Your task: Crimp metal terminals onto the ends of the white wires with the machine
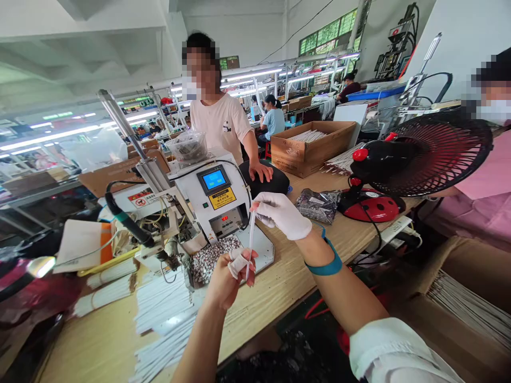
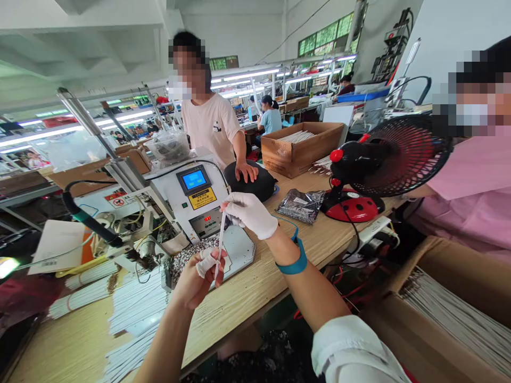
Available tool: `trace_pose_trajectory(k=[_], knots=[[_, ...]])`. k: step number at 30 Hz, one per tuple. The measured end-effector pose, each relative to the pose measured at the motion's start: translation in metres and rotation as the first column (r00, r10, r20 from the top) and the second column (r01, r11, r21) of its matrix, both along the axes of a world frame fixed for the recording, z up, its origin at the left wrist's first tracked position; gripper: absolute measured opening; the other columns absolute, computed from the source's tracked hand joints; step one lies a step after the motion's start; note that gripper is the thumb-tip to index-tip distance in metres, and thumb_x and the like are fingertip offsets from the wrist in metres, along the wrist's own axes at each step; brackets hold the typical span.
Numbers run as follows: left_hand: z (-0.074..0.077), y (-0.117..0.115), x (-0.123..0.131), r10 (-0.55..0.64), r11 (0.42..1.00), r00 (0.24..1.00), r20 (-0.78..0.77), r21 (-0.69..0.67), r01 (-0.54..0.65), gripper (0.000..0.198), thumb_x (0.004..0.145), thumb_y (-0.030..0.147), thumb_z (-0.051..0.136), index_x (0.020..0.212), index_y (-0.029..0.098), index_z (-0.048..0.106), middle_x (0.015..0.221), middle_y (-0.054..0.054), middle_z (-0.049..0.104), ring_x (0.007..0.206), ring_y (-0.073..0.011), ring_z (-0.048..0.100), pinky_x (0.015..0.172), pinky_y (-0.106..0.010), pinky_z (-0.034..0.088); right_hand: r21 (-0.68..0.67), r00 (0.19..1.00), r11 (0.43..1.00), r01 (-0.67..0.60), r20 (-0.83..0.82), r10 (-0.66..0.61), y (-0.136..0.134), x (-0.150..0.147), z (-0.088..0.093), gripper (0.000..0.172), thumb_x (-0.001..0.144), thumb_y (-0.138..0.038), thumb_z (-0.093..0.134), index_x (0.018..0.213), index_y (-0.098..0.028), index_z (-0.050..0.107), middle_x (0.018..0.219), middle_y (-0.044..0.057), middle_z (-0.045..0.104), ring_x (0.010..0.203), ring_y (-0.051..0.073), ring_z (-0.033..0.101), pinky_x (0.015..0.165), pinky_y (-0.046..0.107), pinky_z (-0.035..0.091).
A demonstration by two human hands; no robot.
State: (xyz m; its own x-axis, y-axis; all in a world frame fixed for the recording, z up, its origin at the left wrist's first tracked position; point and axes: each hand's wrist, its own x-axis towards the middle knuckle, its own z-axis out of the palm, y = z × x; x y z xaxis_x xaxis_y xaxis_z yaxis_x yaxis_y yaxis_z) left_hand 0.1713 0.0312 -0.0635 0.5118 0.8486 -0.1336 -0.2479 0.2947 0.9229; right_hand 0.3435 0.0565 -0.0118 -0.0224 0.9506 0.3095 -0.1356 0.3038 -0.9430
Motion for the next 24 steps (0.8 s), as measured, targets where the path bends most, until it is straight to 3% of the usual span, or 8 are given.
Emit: trace_pose_trajectory(k=[24], knots=[[-0.002, -0.004, -0.003, -0.042, 0.999, 0.997, -0.071, 0.007, 0.043, 0.044, 0.058, 0.051, 0.076, 0.065, 0.01, 0.062, 0.046, 0.005, 0.047, 0.029, 0.0005, 0.028, 0.035, -0.02, 0.009, -0.061, 0.993, 0.998, -0.03, 0.112, 0.037, -0.012, 0.002, 0.007, 0.021, 0.069, -0.035, 0.061, 0.067, -0.016, 0.053, 0.052, -0.005, 0.044, 0.04, 0.005, 0.034, 0.035, 0.017, 0.02]])
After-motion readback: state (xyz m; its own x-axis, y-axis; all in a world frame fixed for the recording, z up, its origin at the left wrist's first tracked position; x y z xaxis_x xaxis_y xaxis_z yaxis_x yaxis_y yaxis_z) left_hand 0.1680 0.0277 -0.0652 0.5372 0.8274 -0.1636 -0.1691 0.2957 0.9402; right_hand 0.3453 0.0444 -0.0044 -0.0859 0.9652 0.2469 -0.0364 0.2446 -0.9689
